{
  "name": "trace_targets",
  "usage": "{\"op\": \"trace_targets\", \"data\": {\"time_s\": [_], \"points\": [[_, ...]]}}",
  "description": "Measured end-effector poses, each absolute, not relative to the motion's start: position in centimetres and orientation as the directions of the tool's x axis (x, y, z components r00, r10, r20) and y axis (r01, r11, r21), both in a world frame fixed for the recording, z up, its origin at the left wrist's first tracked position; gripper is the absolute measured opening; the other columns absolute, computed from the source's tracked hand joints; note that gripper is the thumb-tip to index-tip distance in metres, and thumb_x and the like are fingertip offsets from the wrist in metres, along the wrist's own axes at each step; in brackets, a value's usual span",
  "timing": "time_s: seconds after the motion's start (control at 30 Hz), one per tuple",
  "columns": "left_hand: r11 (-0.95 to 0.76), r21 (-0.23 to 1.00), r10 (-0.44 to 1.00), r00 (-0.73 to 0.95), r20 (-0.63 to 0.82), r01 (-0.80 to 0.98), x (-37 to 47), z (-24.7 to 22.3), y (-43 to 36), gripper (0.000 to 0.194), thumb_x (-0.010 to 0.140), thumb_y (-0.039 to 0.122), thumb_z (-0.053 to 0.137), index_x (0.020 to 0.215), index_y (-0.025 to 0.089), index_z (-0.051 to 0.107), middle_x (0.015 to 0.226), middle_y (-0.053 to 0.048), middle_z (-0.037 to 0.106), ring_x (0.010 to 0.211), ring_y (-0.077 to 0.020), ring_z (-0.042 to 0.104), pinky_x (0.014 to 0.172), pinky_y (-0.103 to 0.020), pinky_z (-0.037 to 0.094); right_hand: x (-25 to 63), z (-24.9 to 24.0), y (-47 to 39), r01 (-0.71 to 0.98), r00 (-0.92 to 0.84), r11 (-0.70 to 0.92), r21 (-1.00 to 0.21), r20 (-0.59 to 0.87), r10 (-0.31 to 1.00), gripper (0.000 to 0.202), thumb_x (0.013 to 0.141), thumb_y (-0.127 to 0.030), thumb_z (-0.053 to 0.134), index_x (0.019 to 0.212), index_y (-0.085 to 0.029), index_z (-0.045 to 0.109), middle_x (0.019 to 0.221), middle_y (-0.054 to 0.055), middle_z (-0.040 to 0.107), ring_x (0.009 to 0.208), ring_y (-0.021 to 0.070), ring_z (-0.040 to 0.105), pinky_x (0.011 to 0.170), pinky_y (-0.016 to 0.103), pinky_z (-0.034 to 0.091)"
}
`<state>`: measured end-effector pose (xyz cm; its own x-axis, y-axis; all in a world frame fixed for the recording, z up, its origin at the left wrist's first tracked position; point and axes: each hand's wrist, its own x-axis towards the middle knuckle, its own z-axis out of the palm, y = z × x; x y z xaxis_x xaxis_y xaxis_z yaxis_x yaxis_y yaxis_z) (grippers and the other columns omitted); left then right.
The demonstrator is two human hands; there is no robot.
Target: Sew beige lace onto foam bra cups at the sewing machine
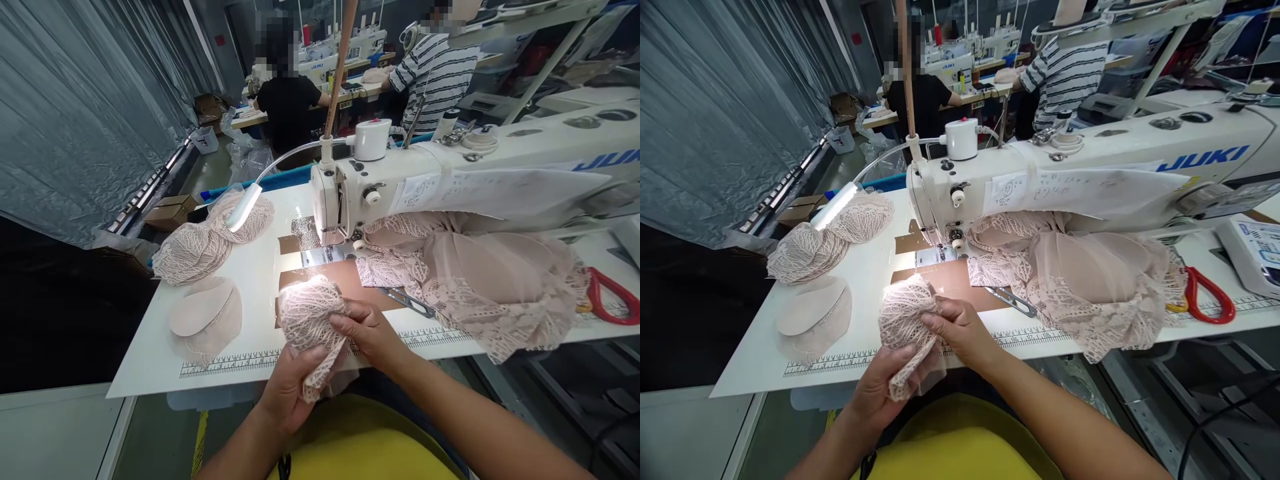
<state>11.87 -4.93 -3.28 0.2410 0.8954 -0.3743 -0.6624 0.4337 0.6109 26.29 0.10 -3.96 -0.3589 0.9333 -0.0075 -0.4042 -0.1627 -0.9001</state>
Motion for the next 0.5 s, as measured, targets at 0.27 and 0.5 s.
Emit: {"op": "trace_targets", "data": {"time_s": [0.27,0.5], "points": [[0.351,0.866,0.909,0.35,-0.225,-0.355,9.4,-4.7,-5.5,0.017,0.072,0.005,0.06,0.061,0.015,0.069,0.058,-0.002,0.064,0.063,-0.0144,0.061,0.063,-0.025,0.048,28.3,-3.5,1.8,-0.537,-0.021,-0.138,-0.832,-0.15,0.988,0.031,0.061,-0.042,0.082,0.056,-0.018,0.062,0.05,-0.004,0.052,0.049,0.0093,0.045,0.052,0.024,0.041],[-0.232,0.953,0.953,0.244,0.182,0.194,5.7,-0.8,-4.4,0.035,0.077,0.021,0.066,0.112,0.023,0.062,0.122,-0.01,0.057,0.116,-0.0254,0.05,0.096,-0.037,0.043,28.6,-0.9,0.7,-0.108,-0.359,0.026,-0.994,0.064,0.931,0.019,0.071,-0.03,0.076,0.066,-0.018,0.062,0.065,-0.003,0.061,0.06,0.0112,0.054,0.058,0.023,0.041]]}}
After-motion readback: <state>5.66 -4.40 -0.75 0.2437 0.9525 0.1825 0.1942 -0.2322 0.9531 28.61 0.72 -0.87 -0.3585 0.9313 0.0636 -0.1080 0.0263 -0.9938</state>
